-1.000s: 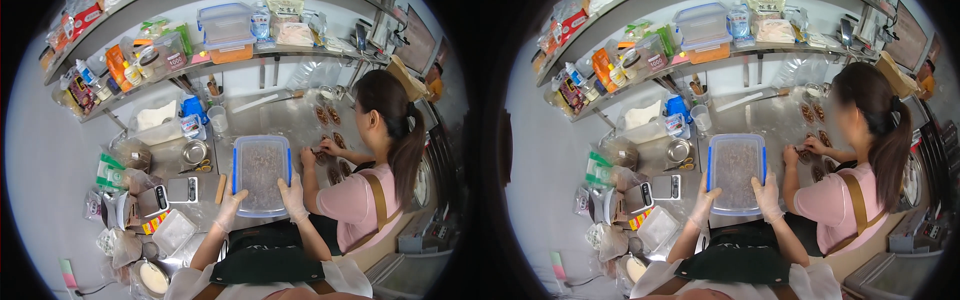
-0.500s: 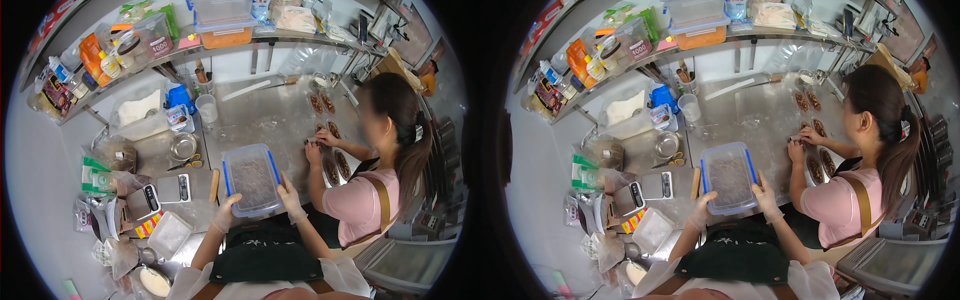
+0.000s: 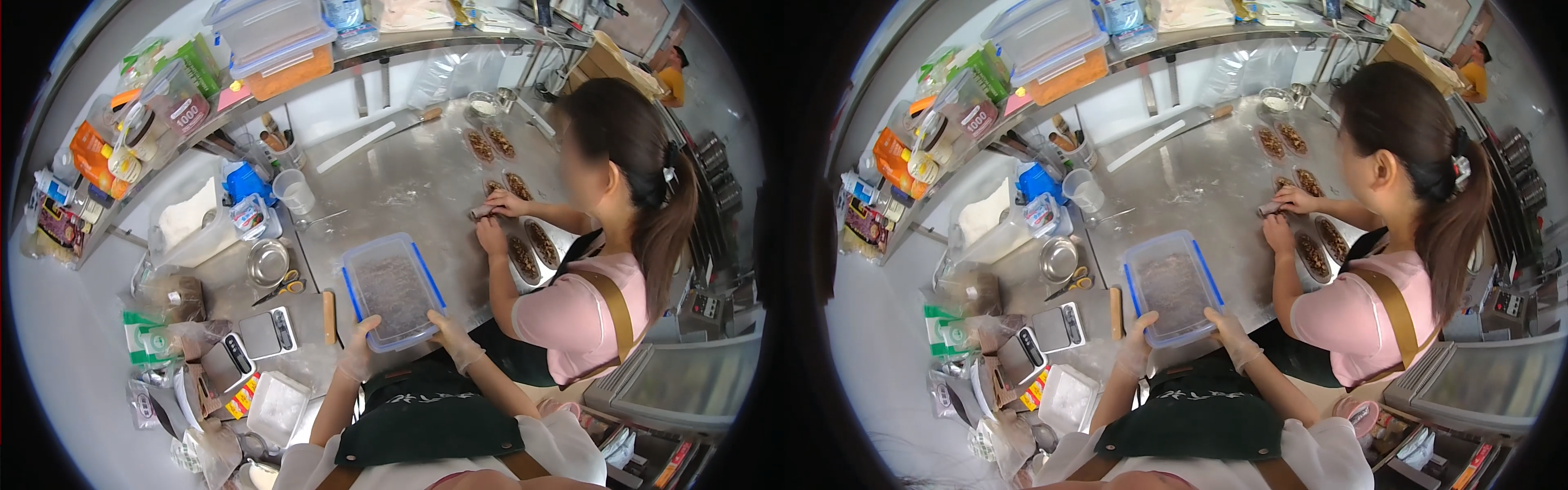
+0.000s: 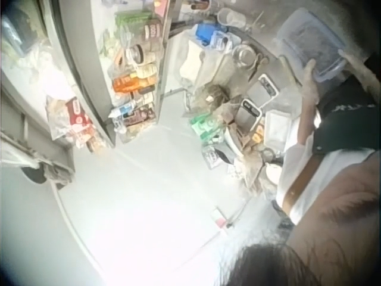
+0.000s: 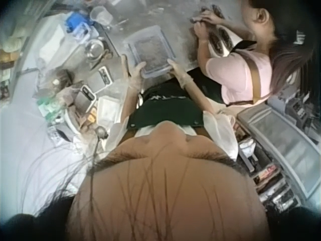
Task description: The person fills pieces of dough with nuts, rolls them into cylinders, and places them onto a steaming tray. The person then picks up a plastic container filled with nuts and places it on a shelf.
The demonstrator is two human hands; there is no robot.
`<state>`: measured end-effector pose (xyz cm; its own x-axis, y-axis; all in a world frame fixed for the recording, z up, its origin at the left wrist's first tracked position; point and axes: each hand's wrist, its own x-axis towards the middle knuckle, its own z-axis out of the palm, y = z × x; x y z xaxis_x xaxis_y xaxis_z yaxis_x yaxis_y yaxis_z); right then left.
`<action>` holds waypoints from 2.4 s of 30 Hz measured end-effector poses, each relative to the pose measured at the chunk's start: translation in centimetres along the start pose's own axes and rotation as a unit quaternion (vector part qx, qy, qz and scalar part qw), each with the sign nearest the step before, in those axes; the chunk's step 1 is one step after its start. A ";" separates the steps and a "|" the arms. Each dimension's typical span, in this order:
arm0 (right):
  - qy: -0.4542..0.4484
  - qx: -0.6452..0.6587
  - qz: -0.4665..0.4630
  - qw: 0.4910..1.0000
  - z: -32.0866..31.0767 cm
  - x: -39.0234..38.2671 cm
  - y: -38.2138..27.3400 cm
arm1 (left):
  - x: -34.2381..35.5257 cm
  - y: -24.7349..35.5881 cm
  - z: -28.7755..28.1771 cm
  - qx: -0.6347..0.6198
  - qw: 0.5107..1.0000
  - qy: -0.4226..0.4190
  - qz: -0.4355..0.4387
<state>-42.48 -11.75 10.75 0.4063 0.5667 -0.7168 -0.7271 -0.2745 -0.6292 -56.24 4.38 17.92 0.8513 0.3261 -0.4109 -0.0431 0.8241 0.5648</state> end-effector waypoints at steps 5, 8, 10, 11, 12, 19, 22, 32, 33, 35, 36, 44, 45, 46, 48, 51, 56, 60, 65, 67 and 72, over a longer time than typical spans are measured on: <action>0.027 0.090 -0.055 0.994 -0.3 1.1 -1.0 | 3.8 -0.9 -2.4 0.027 0.998 0.042 0.042; 0.015 0.110 -0.066 0.992 -0.2 1.9 -1.5 | 4.2 0.0 -1.8 0.042 0.996 0.054 0.059; 0.001 0.139 -0.079 0.987 -0.5 2.0 -1.5 | 4.0 0.2 -1.4 0.052 0.994 0.071 0.067; -0.012 0.132 -0.084 0.988 0.5 1.7 -2.3 | 4.0 0.1 -1.7 0.057 0.993 0.057 0.087; -0.035 0.127 -0.136 0.982 1.2 0.7 -2.8 | 4.1 0.4 -1.9 0.062 0.992 0.042 0.106; -0.105 0.074 -0.270 0.954 5.0 -4.6 -8.8 | 1.4 7.2 3.0 0.057 0.992 0.043 0.108; -0.103 0.096 -0.315 0.938 7.4 -6.0 -12.1 | 1.2 11.1 5.1 0.144 0.977 0.026 0.157; -0.067 0.061 -0.501 0.861 14.5 -12.0 -26.1 | -0.7 24.3 18.5 0.223 0.932 -0.059 0.280; -0.151 0.033 -0.618 0.771 13.7 -9.3 -30.1 | -1.3 25.8 21.0 0.255 0.913 -0.070 0.310; -0.139 -0.013 -0.571 0.809 16.6 -12.3 -32.8 | -0.4 29.4 21.7 0.237 0.902 -0.096 0.349; -0.137 -0.004 -0.556 0.820 16.7 -11.2 -35.5 | -0.1 31.0 22.6 0.243 0.894 -0.101 0.364; -0.120 -0.174 -0.553 0.806 27.3 -9.2 -50.3 | 5.3 48.0 25.2 0.316 0.869 0.043 0.379; -0.110 -0.180 -0.545 0.812 28.5 -8.9 -51.0 | 5.9 49.3 25.0 0.338 0.860 0.094 0.372; -0.113 -0.181 -0.547 0.809 29.7 -8.8 -51.2 | 5.9 50.0 24.5 0.337 0.858 0.095 0.376; -0.031 -0.226 -0.538 0.811 31.8 -8.3 -51.2 | 6.2 51.3 23.6 0.414 0.810 0.148 0.389; 0.040 -0.234 -0.568 0.788 31.1 -2.4 -53.5 | 8.2 48.1 24.2 0.384 0.793 0.149 0.449; 0.034 -0.064 -0.693 0.718 28.3 -2.4 -46.1 | 8.2 43.5 19.4 0.321 0.641 0.215 0.663; 0.010 0.038 -0.620 0.784 22.0 -2.0 -30.6 | 6.3 28.1 12.0 0.386 0.620 0.165 0.663; -0.042 -0.137 -0.371 0.918 11.8 5.1 -8.8 | 6.7 6.2 -4.6 0.523 0.807 0.108 0.252; 0.026 -0.230 -0.254 0.939 6.8 3.0 -2.8 | 3.9 1.3 -7.5 0.727 0.625 0.094 0.268; 0.116 -0.352 -0.131 0.920 -3.4 -6.4 4.3 | 2.0 -5.8 -11.9 0.392 0.902 0.178 0.027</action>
<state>-46.29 -19.24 11.64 0.6831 0.5258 -0.5068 -0.0833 -0.6333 -0.7694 -60.51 5.84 5.29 0.6319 0.5989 -0.4919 0.4217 0.2669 0.8666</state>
